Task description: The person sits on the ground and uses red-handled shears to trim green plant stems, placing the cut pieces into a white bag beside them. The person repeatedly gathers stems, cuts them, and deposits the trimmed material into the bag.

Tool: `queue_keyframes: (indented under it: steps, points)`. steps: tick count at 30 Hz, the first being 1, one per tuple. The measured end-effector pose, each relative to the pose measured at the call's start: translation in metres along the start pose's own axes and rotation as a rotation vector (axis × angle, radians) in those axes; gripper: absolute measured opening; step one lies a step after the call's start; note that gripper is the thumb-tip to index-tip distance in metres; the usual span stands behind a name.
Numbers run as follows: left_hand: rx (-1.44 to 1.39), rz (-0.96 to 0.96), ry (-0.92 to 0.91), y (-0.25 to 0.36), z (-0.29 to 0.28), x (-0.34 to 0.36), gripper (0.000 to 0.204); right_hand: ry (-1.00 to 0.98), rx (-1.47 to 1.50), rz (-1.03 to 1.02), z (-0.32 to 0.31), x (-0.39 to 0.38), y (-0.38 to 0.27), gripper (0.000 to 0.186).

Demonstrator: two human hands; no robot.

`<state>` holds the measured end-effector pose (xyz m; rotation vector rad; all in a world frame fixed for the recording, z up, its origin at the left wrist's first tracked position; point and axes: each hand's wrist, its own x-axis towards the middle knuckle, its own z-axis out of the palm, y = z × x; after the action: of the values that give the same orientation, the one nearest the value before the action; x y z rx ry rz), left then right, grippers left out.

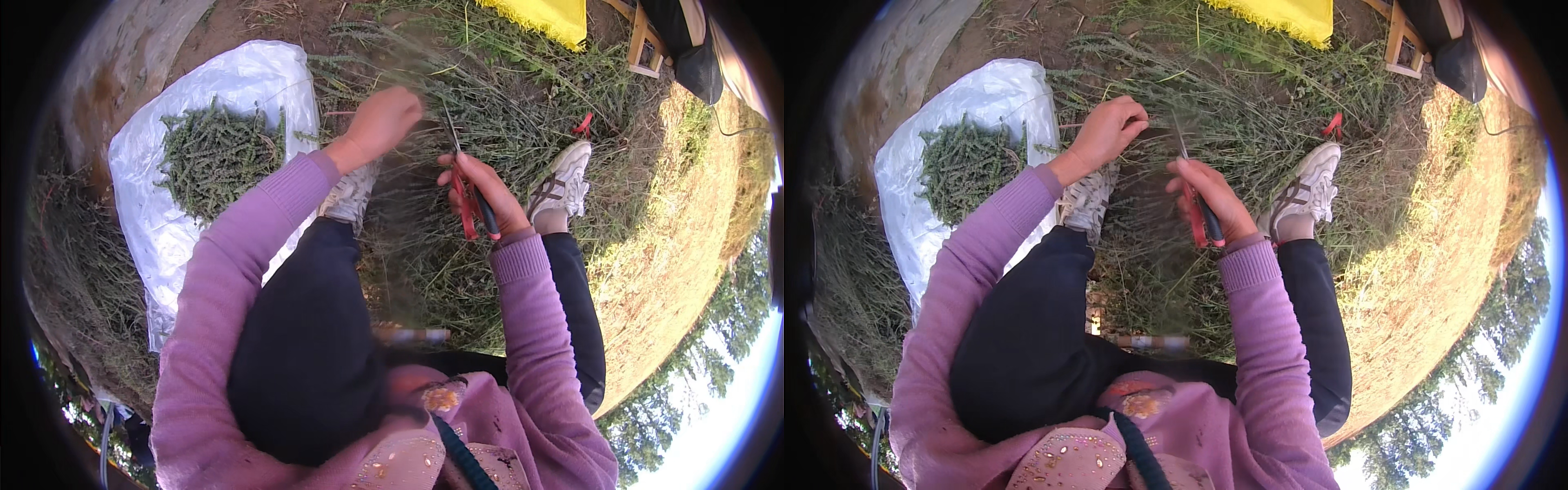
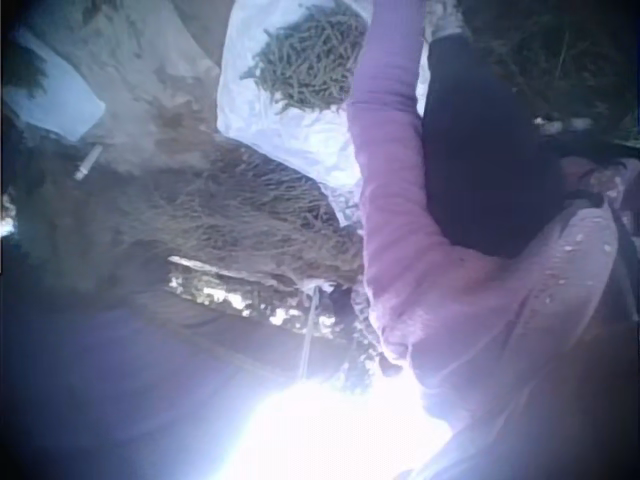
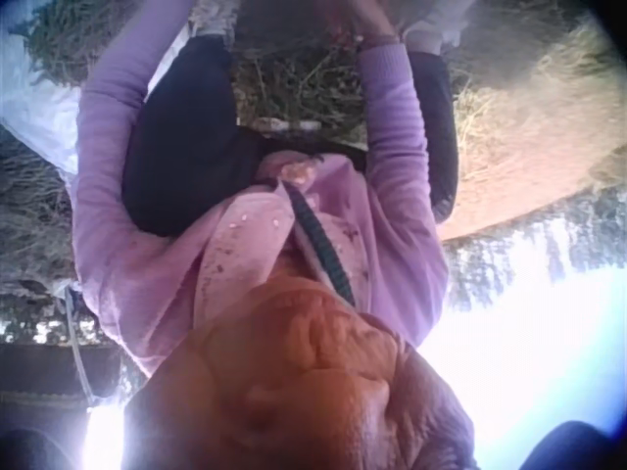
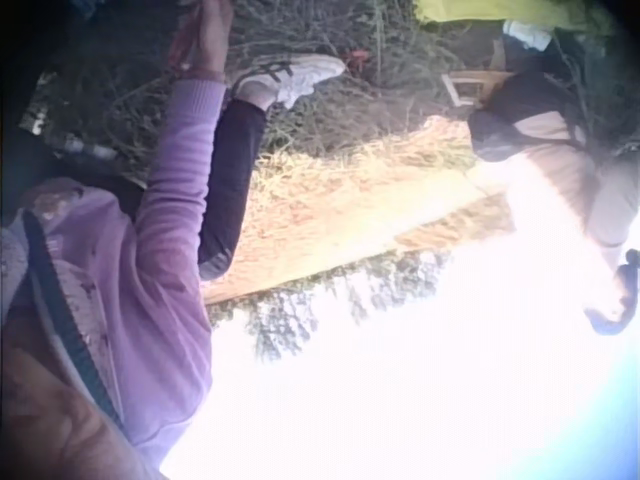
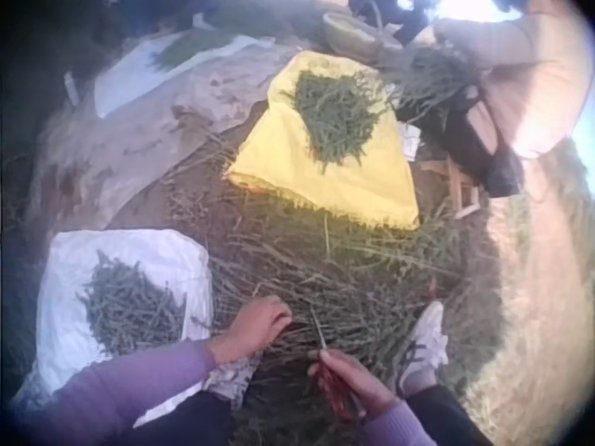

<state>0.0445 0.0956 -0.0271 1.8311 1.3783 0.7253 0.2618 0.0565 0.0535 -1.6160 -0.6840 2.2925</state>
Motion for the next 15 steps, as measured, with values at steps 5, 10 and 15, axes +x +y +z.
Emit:
queue_keyframes:
  steps: [5,10,15]
  points:
    - [-0.118,-0.068,0.069,0.001,0.003,-0.022,0.009,-0.008,-0.064,-0.041,0.004,-0.012,0.005,0.045]
    - [-0.242,-0.152,0.058,-0.004,0.004,-0.018,0.008,-0.052,-0.084,-0.052,0.000,-0.012,0.010,0.046]
    - [-0.452,-0.235,0.020,0.001,0.003,-0.016,0.006,-0.070,-0.061,-0.027,0.006,-0.009,0.006,0.046]
